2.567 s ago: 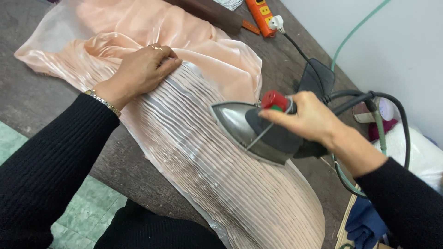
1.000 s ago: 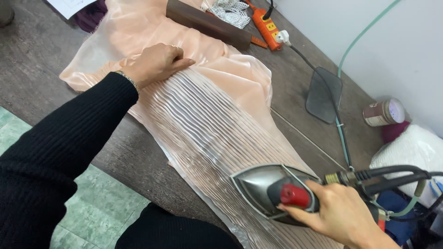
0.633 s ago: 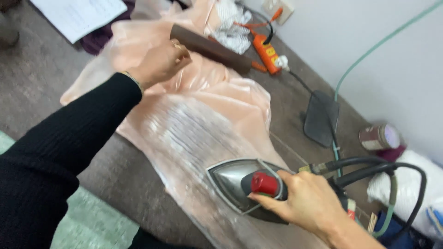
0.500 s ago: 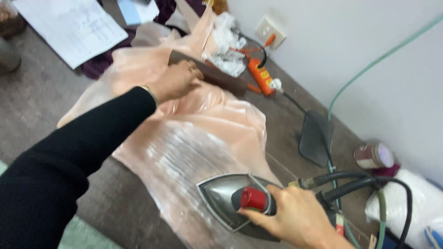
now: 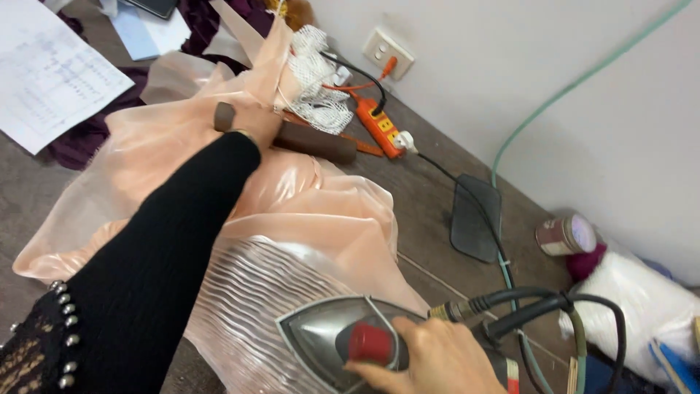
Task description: The person irons a piece of light pink fabric that is covered with a transparent pleated sheet on a work table. They use a steam iron to press the fabric and a wooden stick to smooth and align the pleats. The person repeatedly adjusts the fabric and sheet while ironing different sections.
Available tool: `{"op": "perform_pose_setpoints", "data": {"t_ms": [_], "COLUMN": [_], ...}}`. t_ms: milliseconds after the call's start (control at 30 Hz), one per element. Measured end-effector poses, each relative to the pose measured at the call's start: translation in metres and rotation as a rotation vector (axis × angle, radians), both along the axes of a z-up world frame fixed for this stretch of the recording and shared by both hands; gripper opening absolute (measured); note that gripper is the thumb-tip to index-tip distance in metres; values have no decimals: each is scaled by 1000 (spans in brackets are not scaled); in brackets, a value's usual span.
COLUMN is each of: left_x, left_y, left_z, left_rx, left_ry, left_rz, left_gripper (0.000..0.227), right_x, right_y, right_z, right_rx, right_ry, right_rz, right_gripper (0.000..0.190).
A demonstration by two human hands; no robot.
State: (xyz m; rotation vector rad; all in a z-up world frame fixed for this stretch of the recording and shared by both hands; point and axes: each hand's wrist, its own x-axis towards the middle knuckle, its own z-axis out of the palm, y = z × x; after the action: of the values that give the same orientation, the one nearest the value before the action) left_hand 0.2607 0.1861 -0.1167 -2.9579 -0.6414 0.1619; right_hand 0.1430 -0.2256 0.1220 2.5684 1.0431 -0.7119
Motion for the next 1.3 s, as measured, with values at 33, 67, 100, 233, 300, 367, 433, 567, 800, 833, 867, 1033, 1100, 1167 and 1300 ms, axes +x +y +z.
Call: {"op": "perform_pose_setpoints", "data": {"t_ms": [33,67,100,233,300,367,433,567,800,833,867,1033,1100,1167,1300], "left_x": [1,-1,-4,-34,-83,-131,-183,-283,-380,-379,-375,-335,-320,-316,-316], "left_y": [4,8,12,30,13,-4,-30,-106,-281,-306,-328,-414,-427,-431,-431], "left_z": [-9,-19,-30,-1,78,113,148,193,209,205,202,170,175,168,135], "left_rx": [0,59,118,17,-147,-154,-157,-167,-407,-402,-416,-326,-439,-467,-181], "left_ry": [5,-70,-146,-228,-287,-430,-579,-494,-234,-243,-296,-331,-299,-244,-380], "left_rz": [-10,-60,-109,-295,-321,-359,-388,-162,55,67,-79,-408,-561,-528,-405], "left_gripper": [35,35,39,49,40,43,46,58,64,64,68,90,58,61,64], "right_x": [1,1,-1,0,-1,0,7,54,116,124,134,218,238,254,271], "right_y": [2,4,5,25,36,44,44,21,-55,-69,-80,-134,-145,-151,-147], "right_z": [2,3,3,22,37,48,49,22,-8,-15,-20,-87,-106,-127,-144], "right_rx": [0,26,53,-16,34,24,14,208,332,337,402,715,756,762,737], "right_ry": [5,-29,-63,-44,9,25,37,53,2,-1,-4,97,136,155,205], "right_rz": [-10,-17,-25,-145,-221,-295,-360,-402,-440,-425,-500,-678,-918,-960,-1049], "right_gripper": [69,65,62,61,54,56,59,60,72,72,70,67,55,54,51]}}
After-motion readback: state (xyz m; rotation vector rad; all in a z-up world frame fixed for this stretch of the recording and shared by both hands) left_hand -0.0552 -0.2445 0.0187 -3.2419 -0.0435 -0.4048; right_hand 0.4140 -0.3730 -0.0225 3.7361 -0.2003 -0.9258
